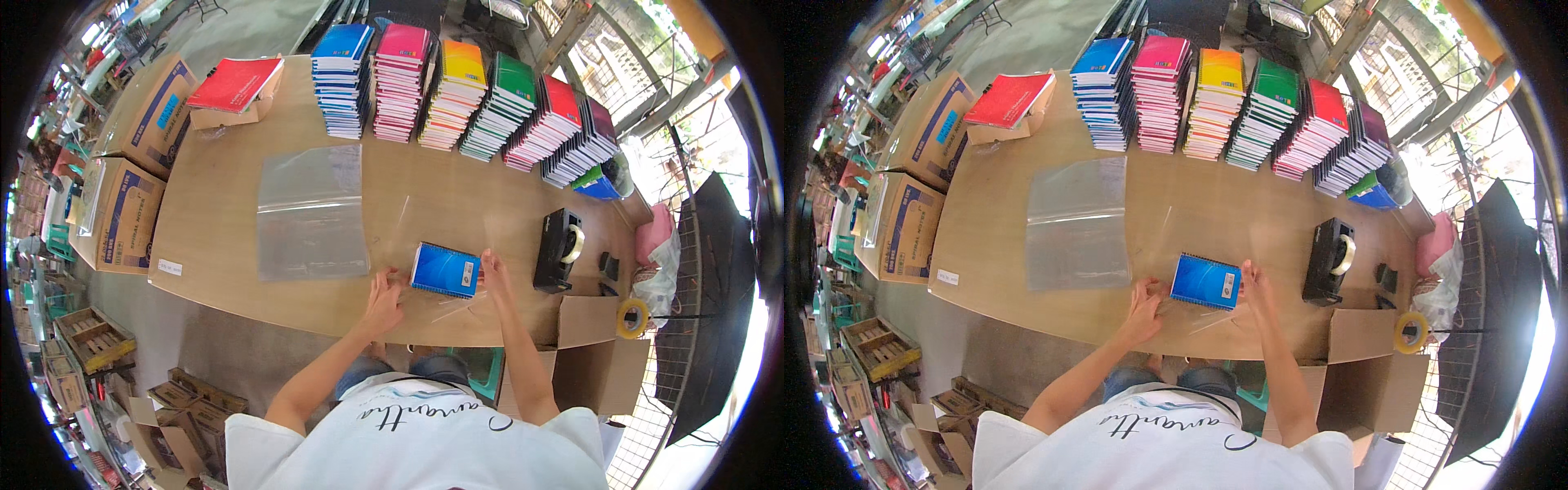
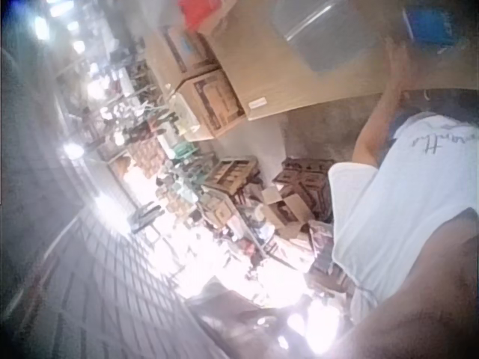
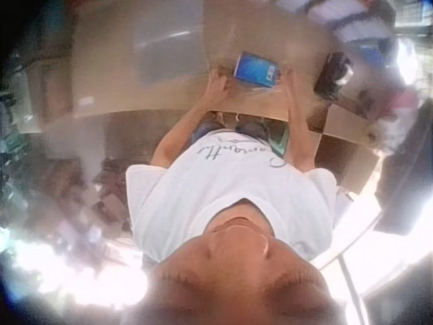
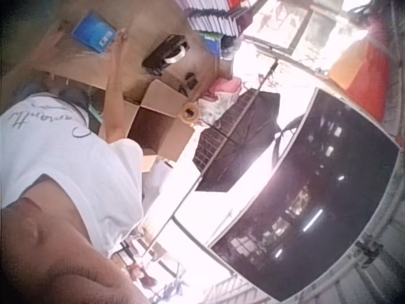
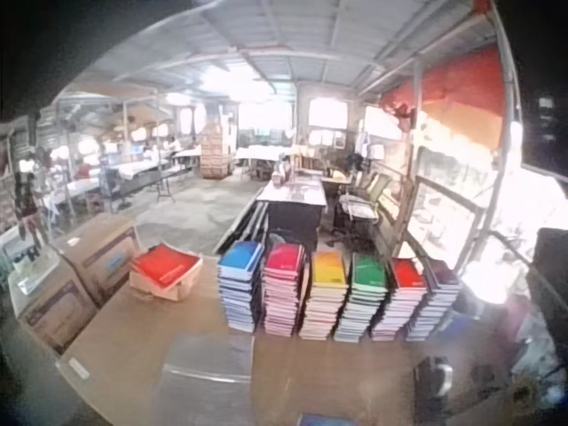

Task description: The person prepares a plastic bag on a table and stacks several small colorful notebooks. They place the stack into the plastic bag, seal it with tape, and put the packaged notebooks into a cardboard box.

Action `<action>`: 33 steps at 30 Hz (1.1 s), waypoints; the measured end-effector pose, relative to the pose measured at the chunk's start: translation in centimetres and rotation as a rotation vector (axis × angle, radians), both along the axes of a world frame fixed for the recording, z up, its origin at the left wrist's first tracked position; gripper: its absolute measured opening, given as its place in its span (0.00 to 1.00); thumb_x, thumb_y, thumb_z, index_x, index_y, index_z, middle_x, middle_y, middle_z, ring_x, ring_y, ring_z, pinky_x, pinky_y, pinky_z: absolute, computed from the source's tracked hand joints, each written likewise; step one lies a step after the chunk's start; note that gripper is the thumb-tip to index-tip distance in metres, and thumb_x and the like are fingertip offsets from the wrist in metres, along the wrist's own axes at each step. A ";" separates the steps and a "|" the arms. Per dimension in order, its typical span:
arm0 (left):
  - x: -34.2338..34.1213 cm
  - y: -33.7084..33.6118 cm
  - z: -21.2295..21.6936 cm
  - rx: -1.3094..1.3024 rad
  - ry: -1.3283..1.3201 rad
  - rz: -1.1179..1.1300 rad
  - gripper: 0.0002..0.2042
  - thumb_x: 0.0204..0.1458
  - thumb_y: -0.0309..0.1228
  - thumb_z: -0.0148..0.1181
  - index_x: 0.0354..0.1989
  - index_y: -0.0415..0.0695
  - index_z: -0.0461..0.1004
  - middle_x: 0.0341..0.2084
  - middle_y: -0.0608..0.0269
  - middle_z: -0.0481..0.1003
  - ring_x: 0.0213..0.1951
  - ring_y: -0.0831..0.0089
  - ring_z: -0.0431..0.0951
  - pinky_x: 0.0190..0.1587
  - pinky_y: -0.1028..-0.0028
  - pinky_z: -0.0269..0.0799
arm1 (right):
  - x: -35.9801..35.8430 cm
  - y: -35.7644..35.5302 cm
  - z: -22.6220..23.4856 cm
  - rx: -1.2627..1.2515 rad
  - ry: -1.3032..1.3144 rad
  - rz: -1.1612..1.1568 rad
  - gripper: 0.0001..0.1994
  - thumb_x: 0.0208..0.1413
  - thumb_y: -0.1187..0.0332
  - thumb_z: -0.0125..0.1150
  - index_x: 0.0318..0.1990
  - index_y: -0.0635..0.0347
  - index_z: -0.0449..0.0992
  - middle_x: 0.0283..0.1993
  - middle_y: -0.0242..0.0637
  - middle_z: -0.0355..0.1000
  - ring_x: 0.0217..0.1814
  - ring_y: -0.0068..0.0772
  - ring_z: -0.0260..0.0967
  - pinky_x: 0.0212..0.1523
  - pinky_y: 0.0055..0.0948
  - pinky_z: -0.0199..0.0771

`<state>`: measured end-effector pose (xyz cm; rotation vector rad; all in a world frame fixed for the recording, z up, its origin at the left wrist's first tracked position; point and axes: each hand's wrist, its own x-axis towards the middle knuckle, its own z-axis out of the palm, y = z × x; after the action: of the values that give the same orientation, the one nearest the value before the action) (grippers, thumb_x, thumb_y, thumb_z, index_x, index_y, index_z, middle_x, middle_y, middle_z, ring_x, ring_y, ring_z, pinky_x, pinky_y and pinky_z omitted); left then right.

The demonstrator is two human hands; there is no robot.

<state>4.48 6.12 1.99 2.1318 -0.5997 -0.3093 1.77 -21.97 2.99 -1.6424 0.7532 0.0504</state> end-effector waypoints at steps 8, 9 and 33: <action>-1.0 -0.4 -0.3 0.015 0.012 0.079 0.32 0.31 0.16 0.50 0.53 0.47 0.69 0.57 0.48 0.53 0.52 0.49 0.58 0.56 0.59 0.59 | -0.7 1.5 0.6 0.083 0.051 -0.046 0.26 0.56 0.39 0.48 0.42 0.54 0.69 0.35 0.27 0.66 0.37 0.20 0.64 0.30 0.29 0.71; -1.1 -0.4 -0.3 0.024 0.000 0.064 0.32 0.31 0.16 0.51 0.53 0.47 0.69 0.57 0.48 0.53 0.52 0.49 0.58 0.56 0.59 0.59 | -0.9 1.2 0.2 0.085 0.029 -0.036 0.26 0.56 0.39 0.48 0.43 0.54 0.69 0.35 0.28 0.65 0.38 0.20 0.64 0.30 0.29 0.71; -1.8 5.9 2.4 0.121 -0.309 -0.258 0.15 0.43 0.28 0.63 0.42 0.55 0.77 0.51 0.59 0.69 0.54 0.55 0.67 0.56 0.60 0.65 | -10.5 1.9 4.5 -1.076 -0.436 0.668 0.07 0.43 0.67 0.62 0.31 0.53 0.74 0.37 0.30 0.73 0.50 0.38 0.65 0.55 0.55 0.54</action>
<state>2.68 12.02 4.36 2.2376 -1.0630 -0.1589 -8.74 -20.07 7.49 -2.7394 -0.2201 -0.2783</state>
